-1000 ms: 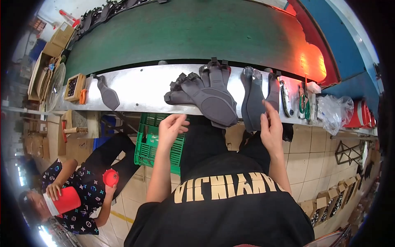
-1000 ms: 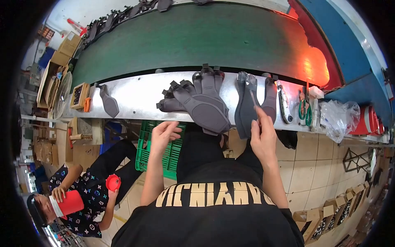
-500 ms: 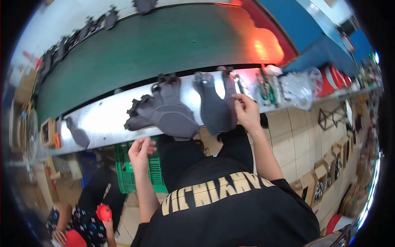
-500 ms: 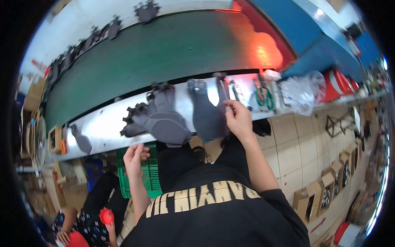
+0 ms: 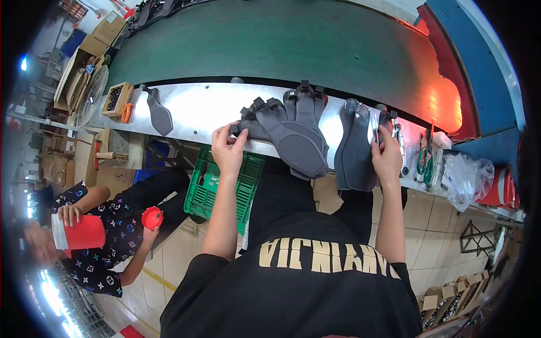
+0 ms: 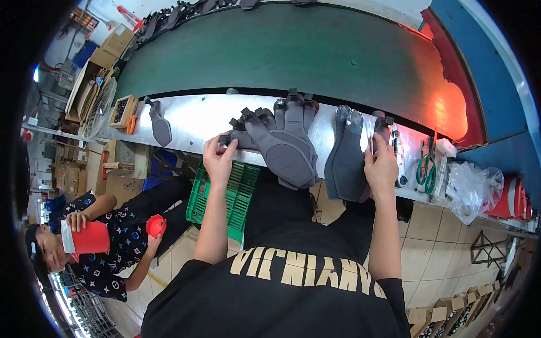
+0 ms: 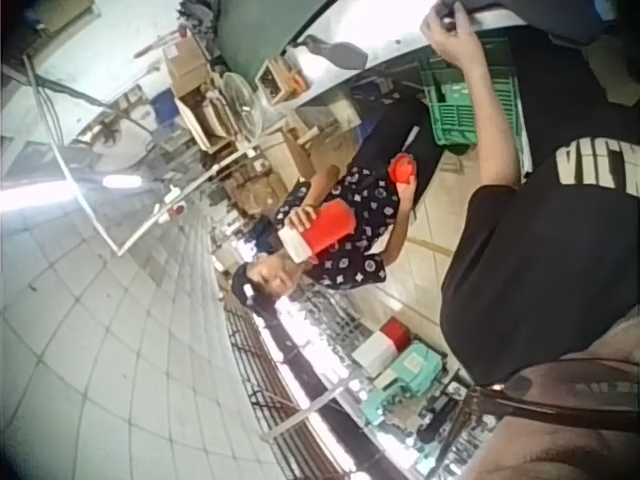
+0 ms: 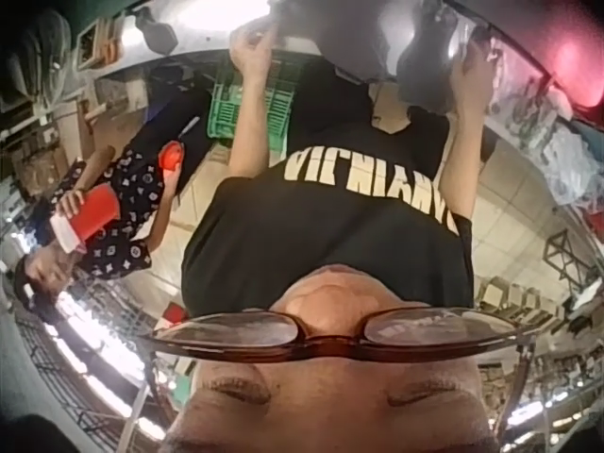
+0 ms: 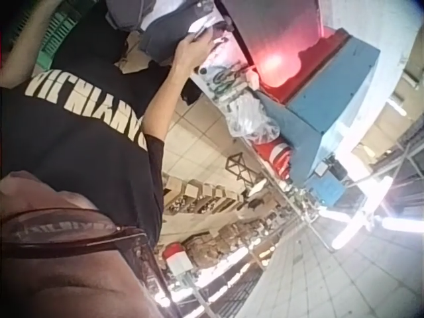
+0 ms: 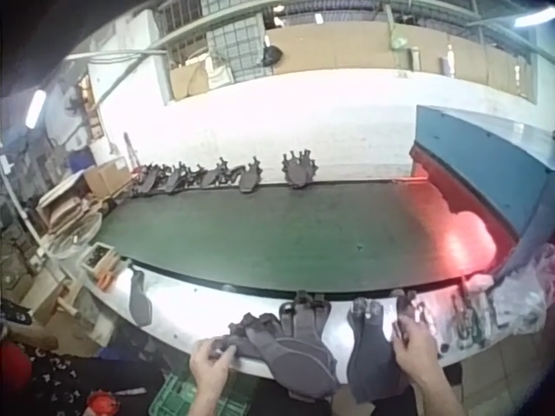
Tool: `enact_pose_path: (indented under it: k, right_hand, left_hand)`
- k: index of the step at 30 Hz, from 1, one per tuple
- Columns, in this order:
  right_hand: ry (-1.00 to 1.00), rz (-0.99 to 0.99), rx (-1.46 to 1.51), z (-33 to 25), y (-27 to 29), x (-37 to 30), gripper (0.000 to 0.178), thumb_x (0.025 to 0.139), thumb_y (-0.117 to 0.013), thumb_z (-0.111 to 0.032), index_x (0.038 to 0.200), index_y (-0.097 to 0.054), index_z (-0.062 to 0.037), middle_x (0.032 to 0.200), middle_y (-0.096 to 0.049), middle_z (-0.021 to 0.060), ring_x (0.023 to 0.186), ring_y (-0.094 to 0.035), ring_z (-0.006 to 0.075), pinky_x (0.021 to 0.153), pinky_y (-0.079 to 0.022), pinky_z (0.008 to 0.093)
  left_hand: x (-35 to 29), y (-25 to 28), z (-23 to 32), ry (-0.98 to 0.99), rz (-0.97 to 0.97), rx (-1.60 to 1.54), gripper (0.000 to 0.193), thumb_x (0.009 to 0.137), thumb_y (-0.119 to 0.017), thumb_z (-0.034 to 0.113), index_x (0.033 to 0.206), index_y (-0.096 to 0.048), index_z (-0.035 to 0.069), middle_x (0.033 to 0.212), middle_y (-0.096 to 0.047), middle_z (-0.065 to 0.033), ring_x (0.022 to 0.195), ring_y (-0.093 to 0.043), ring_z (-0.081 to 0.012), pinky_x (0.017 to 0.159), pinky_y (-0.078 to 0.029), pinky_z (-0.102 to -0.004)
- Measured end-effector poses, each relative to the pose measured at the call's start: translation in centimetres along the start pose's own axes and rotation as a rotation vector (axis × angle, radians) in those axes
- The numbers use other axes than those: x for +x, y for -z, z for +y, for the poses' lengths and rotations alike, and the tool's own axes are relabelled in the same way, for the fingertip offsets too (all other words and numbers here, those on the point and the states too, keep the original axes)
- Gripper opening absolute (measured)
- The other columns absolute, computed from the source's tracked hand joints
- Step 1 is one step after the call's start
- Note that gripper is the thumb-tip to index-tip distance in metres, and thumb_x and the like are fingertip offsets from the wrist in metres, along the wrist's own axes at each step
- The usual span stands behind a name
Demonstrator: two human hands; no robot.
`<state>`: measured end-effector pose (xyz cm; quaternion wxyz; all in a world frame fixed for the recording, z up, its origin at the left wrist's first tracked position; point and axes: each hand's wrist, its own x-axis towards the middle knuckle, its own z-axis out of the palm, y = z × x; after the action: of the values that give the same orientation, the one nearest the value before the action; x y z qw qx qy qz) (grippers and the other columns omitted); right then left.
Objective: Cleaning or priming shoe soles with a liquid substance using a syringe and cloth during shoe assembly.
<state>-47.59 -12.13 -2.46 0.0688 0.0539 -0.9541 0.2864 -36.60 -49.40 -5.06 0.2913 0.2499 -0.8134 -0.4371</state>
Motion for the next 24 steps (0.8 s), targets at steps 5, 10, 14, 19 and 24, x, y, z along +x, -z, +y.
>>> enact_pose_path:
  k: [5,10,14,19,24]
  right_hand:
    - [0.027,0.047,0.056,0.2,0.0,-0.6,0.036,0.087,-0.062,-0.016,0.122,-0.06,-0.0101,0.09,-0.06,0.014,0.076,-0.061,0.0296,0.071,-0.049,0.042]
    - [0.041,-0.028,-0.088,0.8,-0.9,-0.3,0.029,0.086,-0.061,-0.016,0.114,-0.063,-0.0083,0.091,-0.062,0.0157,0.077,-0.063,0.0347,0.071,-0.05,0.0452]
    - [0.011,-0.05,-0.034,-0.9,-1.1,-1.2,0.033,0.083,-0.059,-0.016,0.116,-0.062,-0.0094,0.096,-0.062,0.0175,0.083,-0.064,0.0372,0.073,-0.053,0.0468]
    - [-0.056,0.015,0.059,-1.1,-0.8,-1.3,0.03,0.083,-0.058,-0.014,0.11,-0.062,-0.0046,0.095,-0.061,0.0183,0.083,-0.064,0.0377,0.073,-0.053,0.0465]
    - [-0.044,-0.118,-0.034,-3.7,-2.2,-1.0,0.03,0.083,-0.055,-0.012,0.111,-0.06,-0.0021,0.093,-0.062,0.0177,0.082,-0.064,0.0367,0.074,-0.052,0.0456]
  left_hand:
    - [0.5,-0.6,-1.3,-0.046,0.057,-0.047,0.026,0.079,-0.077,0.01,0.105,-0.072,0.006,0.096,-0.058,-0.0027,0.063,-0.053,-0.0056,0.059,-0.044,-0.0203]
    - [2.2,0.4,-2.0,-0.12,0.108,-0.022,0.027,0.08,-0.077,0.007,0.105,-0.071,0.001,0.098,-0.061,-0.0024,0.071,-0.056,-0.0064,0.058,-0.047,-0.0202]
    - [5.4,0.9,-4.7,-0.053,0.088,-0.03,0.032,0.08,-0.076,0.008,0.111,-0.069,0.001,0.102,-0.063,-0.0052,0.074,-0.058,-0.0106,0.062,-0.049,-0.0236]
    - [5.4,1.5,-4.5,0.094,0.006,-0.071,0.063,0.084,-0.068,0.008,0.142,-0.043,0.005,0.13,-0.05,-0.0169,0.1,-0.056,-0.0214,0.081,-0.05,-0.0335]
    - [-2.6,-2.7,4.7,-0.326,0.145,0.069,0.059,0.088,-0.068,0.016,0.14,-0.042,0.003,0.138,-0.045,-0.017,0.124,-0.046,-0.0295,0.104,-0.037,-0.0423]
